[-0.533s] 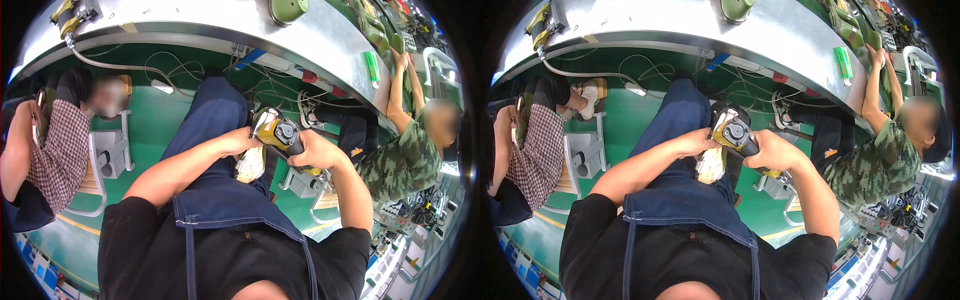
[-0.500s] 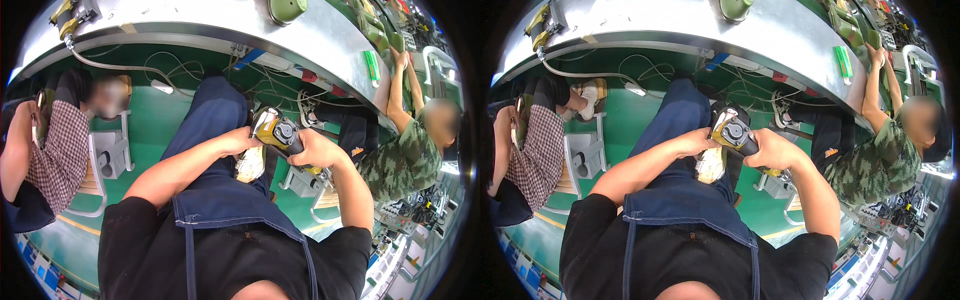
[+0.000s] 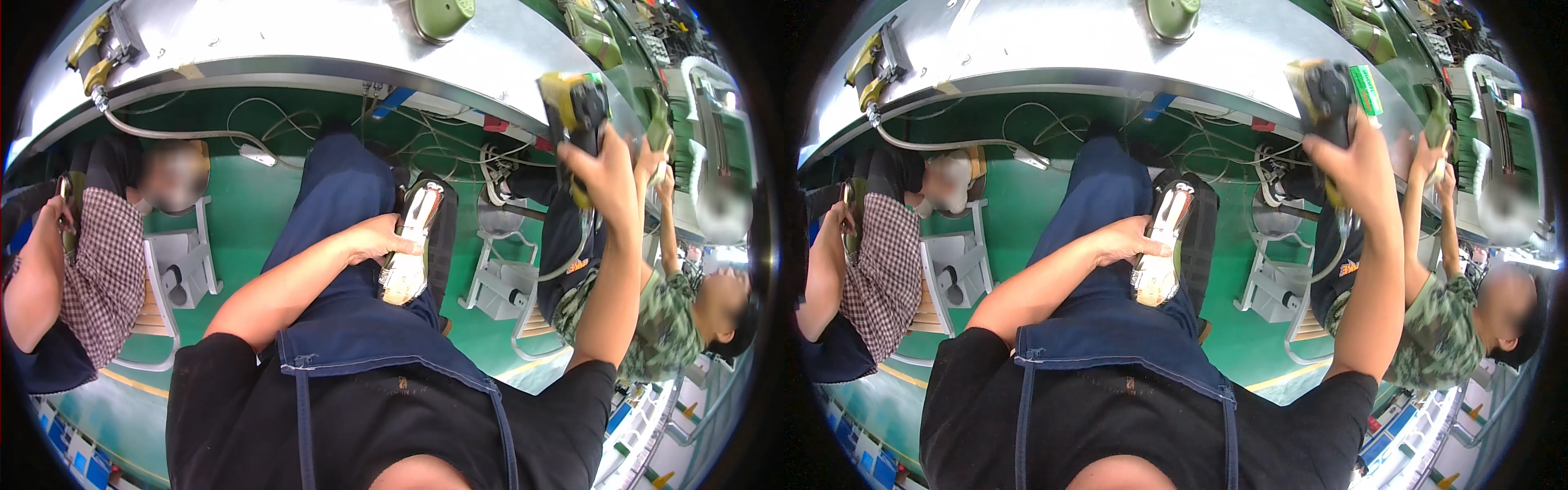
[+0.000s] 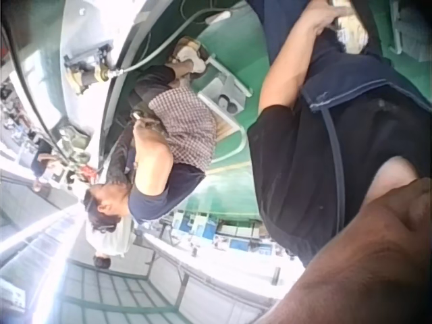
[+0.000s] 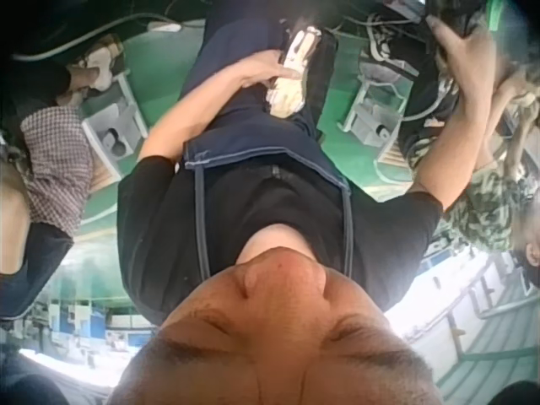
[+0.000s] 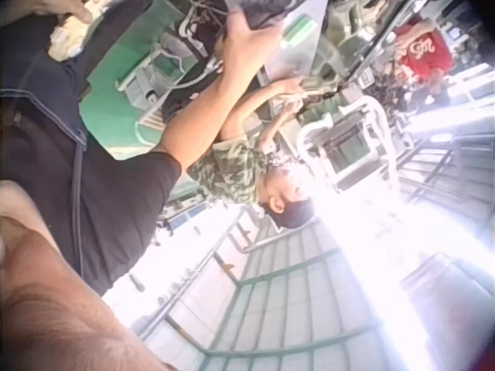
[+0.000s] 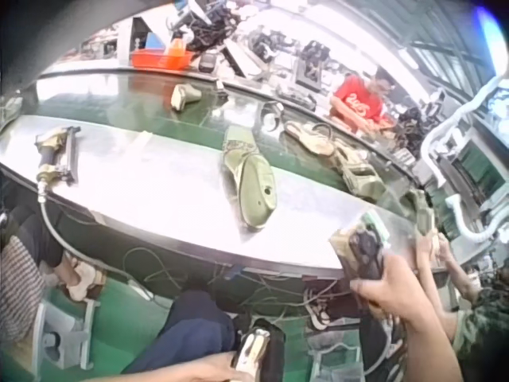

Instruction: The person assembles green slip-on shoes on a factory assembly line. They pick up a shoe and a metal ring, place the ring on the sole, and use pliers to secure it. They then use a pneumatic staple gun to fasten the ring to the shoe. The person repeats this process for multiple shoes, placing finished units on the conveyor belt.

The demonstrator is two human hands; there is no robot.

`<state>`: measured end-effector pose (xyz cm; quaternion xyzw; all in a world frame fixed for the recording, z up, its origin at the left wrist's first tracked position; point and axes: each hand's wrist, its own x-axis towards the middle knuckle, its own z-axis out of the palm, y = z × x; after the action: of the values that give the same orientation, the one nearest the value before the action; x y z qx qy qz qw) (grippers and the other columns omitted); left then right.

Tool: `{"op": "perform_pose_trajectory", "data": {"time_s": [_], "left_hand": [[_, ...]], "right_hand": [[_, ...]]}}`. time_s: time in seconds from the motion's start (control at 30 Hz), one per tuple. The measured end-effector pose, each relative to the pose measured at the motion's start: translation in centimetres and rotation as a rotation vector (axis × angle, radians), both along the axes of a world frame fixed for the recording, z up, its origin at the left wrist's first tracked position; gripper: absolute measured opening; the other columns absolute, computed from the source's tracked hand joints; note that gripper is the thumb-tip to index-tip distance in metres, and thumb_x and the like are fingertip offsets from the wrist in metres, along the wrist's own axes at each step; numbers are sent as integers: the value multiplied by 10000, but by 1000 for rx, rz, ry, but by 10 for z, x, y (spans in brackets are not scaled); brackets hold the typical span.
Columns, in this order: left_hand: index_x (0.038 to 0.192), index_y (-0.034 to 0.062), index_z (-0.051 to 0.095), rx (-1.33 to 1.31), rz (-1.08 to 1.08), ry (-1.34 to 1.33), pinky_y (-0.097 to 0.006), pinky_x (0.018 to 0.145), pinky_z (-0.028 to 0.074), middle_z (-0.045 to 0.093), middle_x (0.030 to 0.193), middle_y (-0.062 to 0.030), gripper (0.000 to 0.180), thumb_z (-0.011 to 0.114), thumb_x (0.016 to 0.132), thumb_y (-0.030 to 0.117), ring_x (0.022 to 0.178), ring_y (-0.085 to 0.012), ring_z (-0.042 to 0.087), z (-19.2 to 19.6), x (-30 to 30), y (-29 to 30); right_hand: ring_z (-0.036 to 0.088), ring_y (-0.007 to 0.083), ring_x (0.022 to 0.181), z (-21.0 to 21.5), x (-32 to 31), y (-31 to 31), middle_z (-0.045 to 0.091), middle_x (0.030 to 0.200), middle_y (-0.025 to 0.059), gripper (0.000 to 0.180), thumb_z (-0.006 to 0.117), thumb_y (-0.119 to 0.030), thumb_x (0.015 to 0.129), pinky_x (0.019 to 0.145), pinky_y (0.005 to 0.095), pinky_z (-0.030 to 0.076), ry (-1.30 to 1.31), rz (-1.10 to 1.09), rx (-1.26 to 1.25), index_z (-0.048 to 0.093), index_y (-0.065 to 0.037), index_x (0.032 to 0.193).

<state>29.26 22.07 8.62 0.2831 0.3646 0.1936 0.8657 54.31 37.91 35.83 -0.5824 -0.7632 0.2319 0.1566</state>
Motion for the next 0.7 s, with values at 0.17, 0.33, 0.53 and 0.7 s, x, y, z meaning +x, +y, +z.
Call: {"op": "perform_pose_trajectory", "data": {"time_s": [0.17, 0.33, 0.53, 0.7], "left_hand": [[1364, -23, 552, -27, 169, -90, -373, 980, 540, 684, 1181, -117, 662, 892, 848, 213, 1094, -212, 662, 0, 18, -1], [1431, -27, 485, -110, 261, -19, -387, 983, 547, 653, 1231, -124, 713, 869, 874, 199, 1132, -214, 647, 1, 23, 1], [1405, -65, 470, -184, 302, 19, -403, 930, 576, 655, 1224, -173, 693, 850, 872, 163, 1094, -251, 675, 9, 28, 2], [1474, -6, 439, -151, 291, 16, -395, 993, 546, 634, 1251, -122, 729, 825, 866, 109, 1122, -226, 649, 29, 26, 1]], "right_hand": [[682, 427, 1052, -33, 5, 95, 711, 1121, 256, 558, 813, -363, 865, 924, 488, 535, -566, -18, 426, 634, 32, 1216], [619, 391, 1166, -62, -31, 125, 667, 1152, 182, 359, 722, -340, 957, 927, 495, 550, -659, 63, 720, 667, -25, 1120], [621, 393, 1136, -94, -60, 128, 670, 1180, 188, 399, 673, -372, 987, 990, 476, 520, -461, 165, 617, 681, -52, 1226], [615, 399, 1150, -97, -43, 112, 667, 1205, 186, 394, 737, -238, 944, 986, 477, 520, -259, 203, 722, 668, -30, 1270]]}}
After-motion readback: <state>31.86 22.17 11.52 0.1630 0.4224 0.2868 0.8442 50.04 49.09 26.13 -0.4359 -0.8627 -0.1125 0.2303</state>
